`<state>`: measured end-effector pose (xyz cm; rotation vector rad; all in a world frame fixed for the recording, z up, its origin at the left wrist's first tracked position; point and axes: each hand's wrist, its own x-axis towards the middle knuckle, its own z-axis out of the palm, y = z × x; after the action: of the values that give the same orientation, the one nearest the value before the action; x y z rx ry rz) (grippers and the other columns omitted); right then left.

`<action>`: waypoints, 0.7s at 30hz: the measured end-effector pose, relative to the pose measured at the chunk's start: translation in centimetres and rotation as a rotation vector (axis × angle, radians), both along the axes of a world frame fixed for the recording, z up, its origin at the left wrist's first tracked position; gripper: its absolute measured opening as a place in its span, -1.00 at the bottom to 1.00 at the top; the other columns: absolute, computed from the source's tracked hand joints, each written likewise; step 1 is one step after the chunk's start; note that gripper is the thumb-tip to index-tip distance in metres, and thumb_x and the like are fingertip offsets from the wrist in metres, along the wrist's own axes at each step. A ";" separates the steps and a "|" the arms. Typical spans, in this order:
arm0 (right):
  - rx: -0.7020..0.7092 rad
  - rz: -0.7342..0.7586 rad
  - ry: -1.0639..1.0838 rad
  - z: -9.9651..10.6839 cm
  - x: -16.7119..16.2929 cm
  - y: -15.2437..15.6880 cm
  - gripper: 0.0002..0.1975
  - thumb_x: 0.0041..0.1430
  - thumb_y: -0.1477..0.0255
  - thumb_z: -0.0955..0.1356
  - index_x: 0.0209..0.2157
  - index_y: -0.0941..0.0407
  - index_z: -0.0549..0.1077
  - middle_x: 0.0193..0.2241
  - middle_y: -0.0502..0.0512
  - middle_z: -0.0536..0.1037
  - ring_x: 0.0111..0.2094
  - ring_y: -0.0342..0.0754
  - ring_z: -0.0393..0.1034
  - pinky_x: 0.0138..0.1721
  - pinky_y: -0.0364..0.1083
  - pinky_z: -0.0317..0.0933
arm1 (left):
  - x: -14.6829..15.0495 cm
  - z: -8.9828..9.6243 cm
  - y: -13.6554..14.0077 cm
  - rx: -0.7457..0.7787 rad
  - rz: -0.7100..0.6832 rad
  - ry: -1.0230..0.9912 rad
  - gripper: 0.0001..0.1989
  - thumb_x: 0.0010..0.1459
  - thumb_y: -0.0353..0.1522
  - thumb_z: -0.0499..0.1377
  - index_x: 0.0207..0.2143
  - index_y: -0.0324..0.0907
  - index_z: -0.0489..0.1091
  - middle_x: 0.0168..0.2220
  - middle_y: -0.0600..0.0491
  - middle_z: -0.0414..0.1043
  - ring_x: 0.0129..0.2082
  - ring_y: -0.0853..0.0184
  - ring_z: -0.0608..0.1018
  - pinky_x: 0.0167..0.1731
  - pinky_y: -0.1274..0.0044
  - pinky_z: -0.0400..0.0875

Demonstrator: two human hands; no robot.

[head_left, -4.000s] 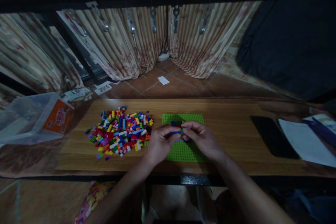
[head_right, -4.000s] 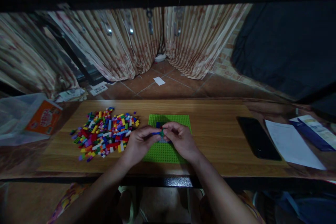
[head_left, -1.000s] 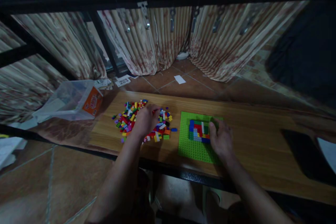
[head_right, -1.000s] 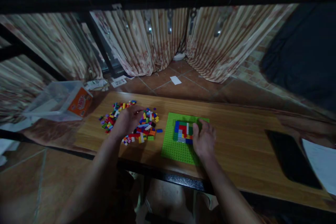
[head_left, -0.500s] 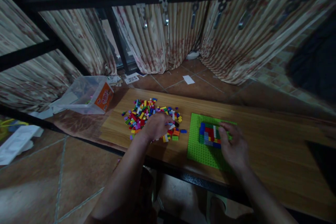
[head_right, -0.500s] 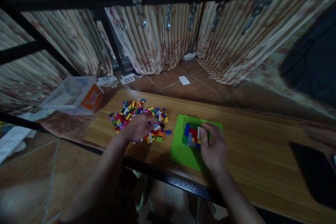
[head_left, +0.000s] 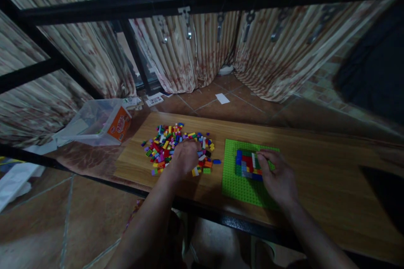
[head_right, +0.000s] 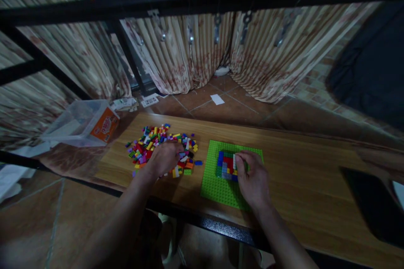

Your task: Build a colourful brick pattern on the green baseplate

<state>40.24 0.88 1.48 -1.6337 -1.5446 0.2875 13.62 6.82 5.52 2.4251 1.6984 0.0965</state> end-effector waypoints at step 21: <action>0.061 0.069 0.138 1.6 -0.7 -0.1 -0.74 0.25 0.26 0.24 -0.26 0.09 0.49 -0.25 0.11 0.54 -0.17 -0.02 0.43 -0.09 -0.01 0.28 | 3.4 1.2 -0.6 -0.503 0.164 -1.240 -0.77 0.04 -0.30 0.18 -0.25 -0.24 0.38 -0.48 0.14 0.35 -0.51 0.46 0.41 -0.44 0.59 0.41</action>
<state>39.50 0.74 3.05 -1.4844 -1.4919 0.3790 16.98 6.20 6.77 1.2930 1.0826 0.8564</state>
